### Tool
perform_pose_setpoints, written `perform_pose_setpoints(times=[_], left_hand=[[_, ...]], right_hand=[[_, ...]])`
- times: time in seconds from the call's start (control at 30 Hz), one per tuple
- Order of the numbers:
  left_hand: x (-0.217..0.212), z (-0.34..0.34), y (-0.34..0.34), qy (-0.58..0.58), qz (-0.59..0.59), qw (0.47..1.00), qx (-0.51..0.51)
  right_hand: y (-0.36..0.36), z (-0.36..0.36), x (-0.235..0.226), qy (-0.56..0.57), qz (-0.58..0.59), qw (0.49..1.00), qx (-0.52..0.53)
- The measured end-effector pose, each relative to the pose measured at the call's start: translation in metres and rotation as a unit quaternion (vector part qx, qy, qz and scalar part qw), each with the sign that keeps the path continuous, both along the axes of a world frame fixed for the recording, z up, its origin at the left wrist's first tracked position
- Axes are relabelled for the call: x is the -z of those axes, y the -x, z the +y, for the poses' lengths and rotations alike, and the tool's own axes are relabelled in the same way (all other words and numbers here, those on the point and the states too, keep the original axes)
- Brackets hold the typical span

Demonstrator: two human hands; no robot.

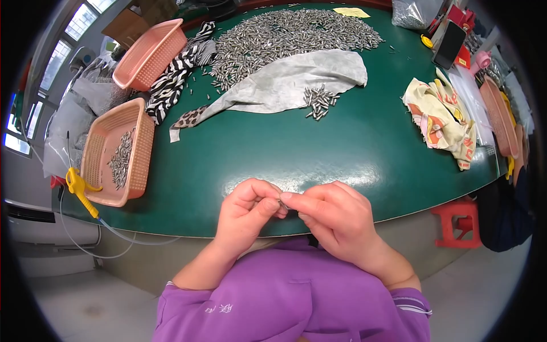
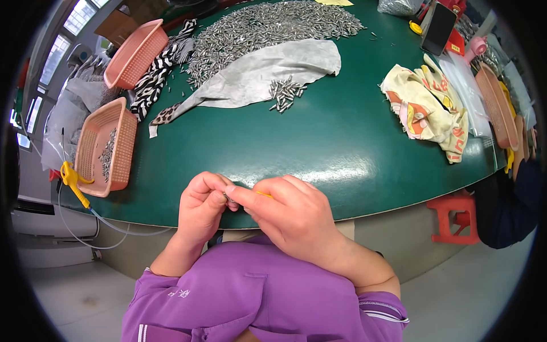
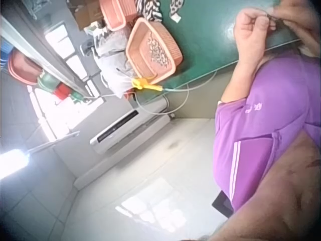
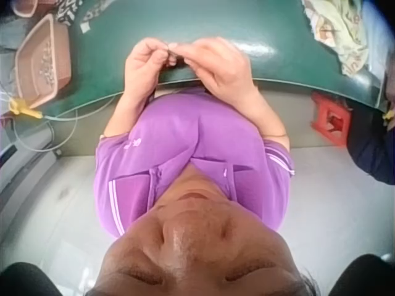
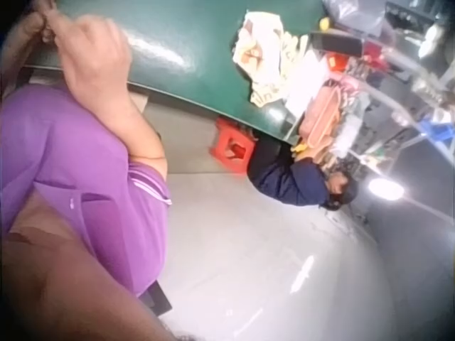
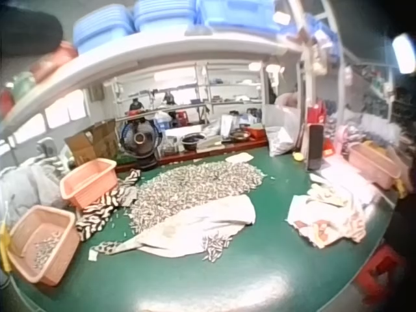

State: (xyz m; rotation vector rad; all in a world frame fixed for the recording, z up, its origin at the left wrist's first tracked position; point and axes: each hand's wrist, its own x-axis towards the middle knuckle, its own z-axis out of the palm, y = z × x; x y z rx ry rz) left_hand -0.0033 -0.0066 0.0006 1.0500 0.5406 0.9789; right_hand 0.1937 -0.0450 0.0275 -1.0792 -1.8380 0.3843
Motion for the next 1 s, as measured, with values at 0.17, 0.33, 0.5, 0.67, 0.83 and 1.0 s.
perform_pose_setpoints(times=[0.17,0.33,0.5,0.67,0.83,1.0], left_hand=[[-0.001,0.001,-0.001,-0.002,0.010,1.000,0.004],[-0.003,0.001,0.003,-0.001,0.035,0.998,0.060],[-0.003,0.003,0.002,-0.005,0.006,0.998,0.058],[-0.001,0.005,0.002,-0.005,-0.031,0.998,0.052],[-0.003,0.006,0.000,-0.004,-0.044,0.998,0.046],[-0.001,0.005,0.002,0.003,-0.051,0.998,0.030]], right_hand=[[0.000,-0.002,0.001,-0.017,-0.071,0.997,0.037],[0.001,0.007,0.010,-0.091,-0.153,0.977,0.119],[-0.006,0.009,0.012,-0.112,-0.152,0.970,0.151],[-0.006,0.010,0.009,-0.094,-0.104,0.976,0.164],[-0.009,0.009,0.014,-0.063,-0.117,0.979,0.155],[-0.004,0.009,0.010,-0.042,-0.141,0.981,0.124]])
